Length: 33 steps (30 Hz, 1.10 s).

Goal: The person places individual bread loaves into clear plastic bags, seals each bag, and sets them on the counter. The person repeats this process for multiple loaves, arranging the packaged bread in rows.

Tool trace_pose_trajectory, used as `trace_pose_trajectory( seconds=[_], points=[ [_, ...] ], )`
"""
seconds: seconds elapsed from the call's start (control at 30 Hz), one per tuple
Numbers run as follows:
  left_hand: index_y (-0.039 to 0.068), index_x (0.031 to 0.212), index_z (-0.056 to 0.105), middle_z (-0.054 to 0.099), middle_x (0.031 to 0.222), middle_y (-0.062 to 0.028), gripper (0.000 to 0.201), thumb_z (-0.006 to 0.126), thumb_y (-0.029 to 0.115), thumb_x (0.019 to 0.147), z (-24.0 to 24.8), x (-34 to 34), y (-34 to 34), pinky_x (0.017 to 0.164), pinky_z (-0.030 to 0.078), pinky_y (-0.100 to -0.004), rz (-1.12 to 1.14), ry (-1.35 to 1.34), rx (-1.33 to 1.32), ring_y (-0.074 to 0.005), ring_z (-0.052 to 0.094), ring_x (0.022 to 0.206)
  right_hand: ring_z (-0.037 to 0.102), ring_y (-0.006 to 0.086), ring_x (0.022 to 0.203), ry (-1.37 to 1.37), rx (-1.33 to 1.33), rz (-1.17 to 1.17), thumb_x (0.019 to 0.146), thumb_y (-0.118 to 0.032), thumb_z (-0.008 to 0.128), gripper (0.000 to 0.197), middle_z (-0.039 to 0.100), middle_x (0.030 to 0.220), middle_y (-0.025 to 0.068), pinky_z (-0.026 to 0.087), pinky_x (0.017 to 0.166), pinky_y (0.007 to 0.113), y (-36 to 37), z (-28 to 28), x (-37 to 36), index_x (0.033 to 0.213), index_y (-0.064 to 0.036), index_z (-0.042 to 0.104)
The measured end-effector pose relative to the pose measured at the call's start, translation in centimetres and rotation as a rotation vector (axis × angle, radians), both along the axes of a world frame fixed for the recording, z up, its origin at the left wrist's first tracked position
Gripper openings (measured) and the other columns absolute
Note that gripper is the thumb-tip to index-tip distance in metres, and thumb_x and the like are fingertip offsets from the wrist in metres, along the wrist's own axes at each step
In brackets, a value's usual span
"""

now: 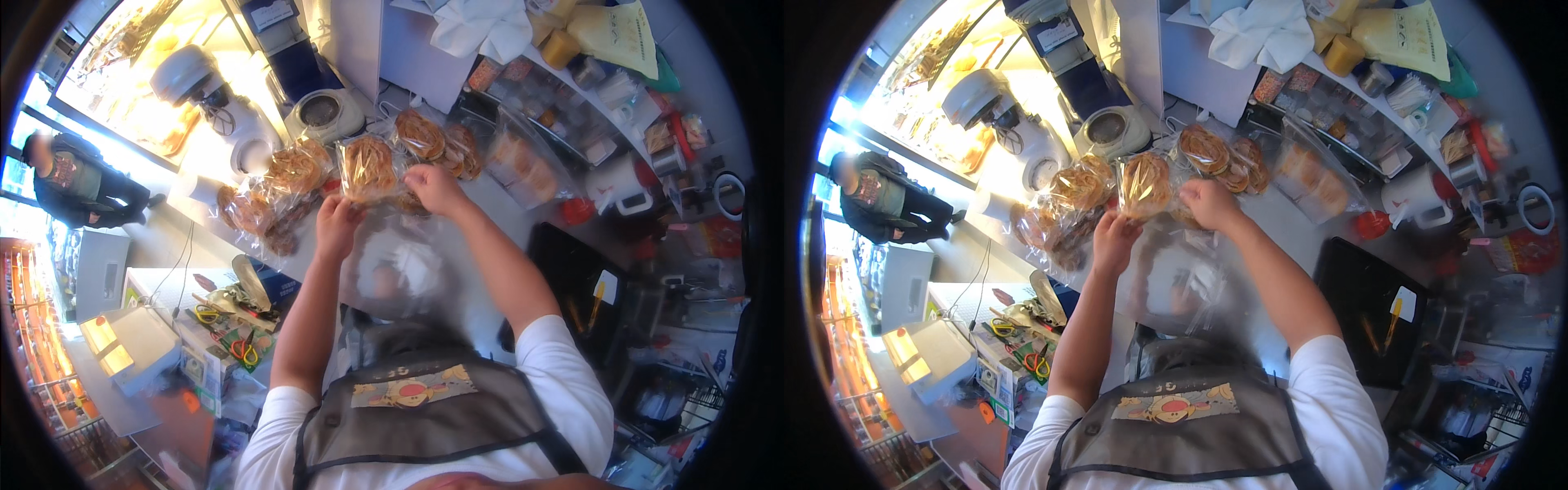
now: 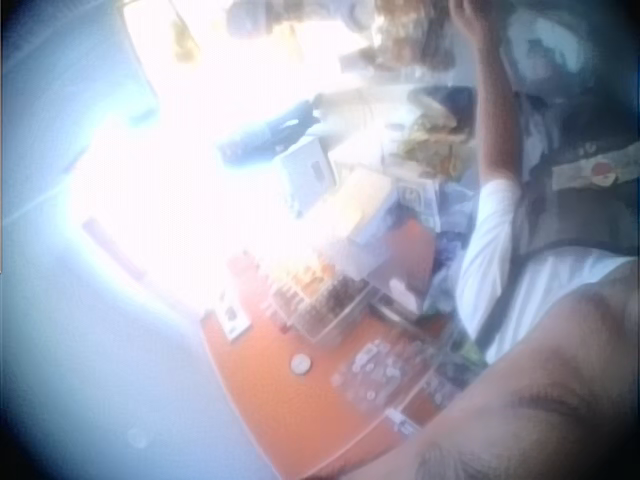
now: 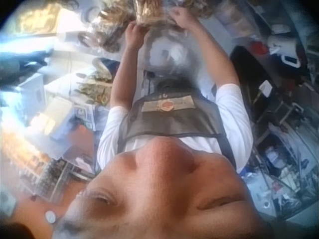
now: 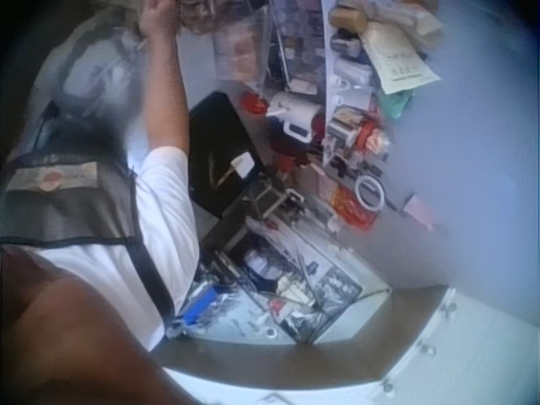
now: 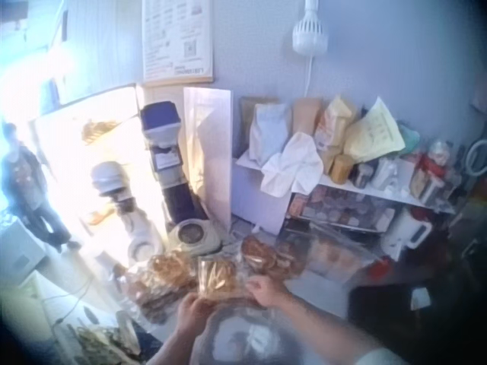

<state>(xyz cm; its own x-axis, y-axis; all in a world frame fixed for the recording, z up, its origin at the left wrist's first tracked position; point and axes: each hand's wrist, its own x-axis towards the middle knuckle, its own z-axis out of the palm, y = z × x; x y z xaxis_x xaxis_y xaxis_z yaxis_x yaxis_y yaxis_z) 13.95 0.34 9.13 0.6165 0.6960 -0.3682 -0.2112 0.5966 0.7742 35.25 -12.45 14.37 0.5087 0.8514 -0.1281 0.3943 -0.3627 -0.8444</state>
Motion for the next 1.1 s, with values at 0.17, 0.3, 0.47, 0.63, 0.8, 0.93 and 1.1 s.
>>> trace_pose_trajectory(
  seconds=[0.17,0.3,0.47,0.63,0.8,0.93,1.1],
  points=[
    [-0.002,0.120,0.055,0.065,0.105,-0.0102,0.025,0.053,0.010,0.099,-3.2,4.0,2.8,0.076,0.055,-0.0302,0.076,0.312,0.079,-0.0214,0.068,0.091,0.067,0.0216,0.094,-0.007,0.033,-0.396,0.087,-0.018,0.070,0.025,0.071,0.104,0.0107,0.051,0.085,0.033,0.3,-3.4,5.3,0.109,-0.0048,0.068],
    [-0.006,0.128,0.052,0.065,0.104,-0.0134,0.035,0.057,0.009,0.096,-4.4,0.9,0.5,0.073,0.054,-0.0265,0.032,0.277,0.241,-0.0183,0.067,0.086,0.063,0.0194,0.105,0.277,0.157,-0.430,0.088,-0.017,0.068,0.034,0.067,0.116,0.0109,0.050,0.087,0.033,1.9,-6.6,7.3,0.119,-0.0027,0.064],
    [-0.008,0.124,0.054,0.067,0.098,-0.0138,0.033,0.058,0.009,0.096,-4.4,-4.1,-3.6,0.073,0.054,-0.0263,-0.035,0.380,0.160,-0.0185,0.068,0.085,0.062,0.0182,0.101,0.802,0.135,-0.461,0.092,-0.017,0.063,0.038,0.067,0.116,0.0098,0.048,0.084,0.032,5.1,-7.0,9.9,0.127,-0.0034,0.062],
    [-0.007,0.118,0.058,0.068,0.097,-0.0126,0.026,0.056,0.011,0.099,-4.0,-7.1,-5.8,0.072,0.054,-0.0251,-0.064,0.342,0.074,-0.0177,0.067,0.085,0.048,0.0099,0.075,0.709,0.413,-0.379,0.095,-0.017,0.059,0.034,0.059,0.094,0.0002,0.037,0.060,0.025,4.2,-1.6,6.9,0.127,-0.0071,0.063],
    [-0.004,0.130,0.051,0.062,0.120,-0.0163,0.042,0.055,0.026,0.102,-2.0,-6.0,-6.8,0.088,0.053,-0.0327,-0.139,0.236,-0.032,-0.0259,0.065,0.107,0.033,0.0018,0.057,0.804,0.418,-0.268,0.097,-0.012,0.057,0.037,0.050,0.082,-0.0068,0.025,0.047,0.018,-2.1,5.8,-1.6,0.134,-0.0081,0.057],
    [-0.001,0.142,0.041,0.053,0.136,-0.0209,0.057,0.043,0.042,0.104,0.2,-4.1,-7.1,0.102,0.047,-0.0417,-0.107,0.021,-0.380,-0.0321,0.058,0.122,0.048,0.0049,0.078,0.996,0.450,-0.094,0.097,-0.007,0.055,0.044,0.057,0.101,0.0007,0.039,0.064,0.021,-6.2,7.5,-8.6,0.141,-0.0017,0.050],
    [0.002,0.142,0.043,0.054,0.137,-0.0169,0.059,0.029,0.046,0.106,-2.2,-5.2,-8.1,0.105,0.045,-0.0448,-0.183,-0.220,-0.413,-0.0316,0.056,0.123,0.057,0.0165,0.117,1.055,0.354,-0.015,0.096,-0.004,0.057,0.049,0.057,0.132,0.0142,0.046,0.100,0.031,-8.2,3.0,-14.7,0.141,0.0084,0.043]
  ],
)
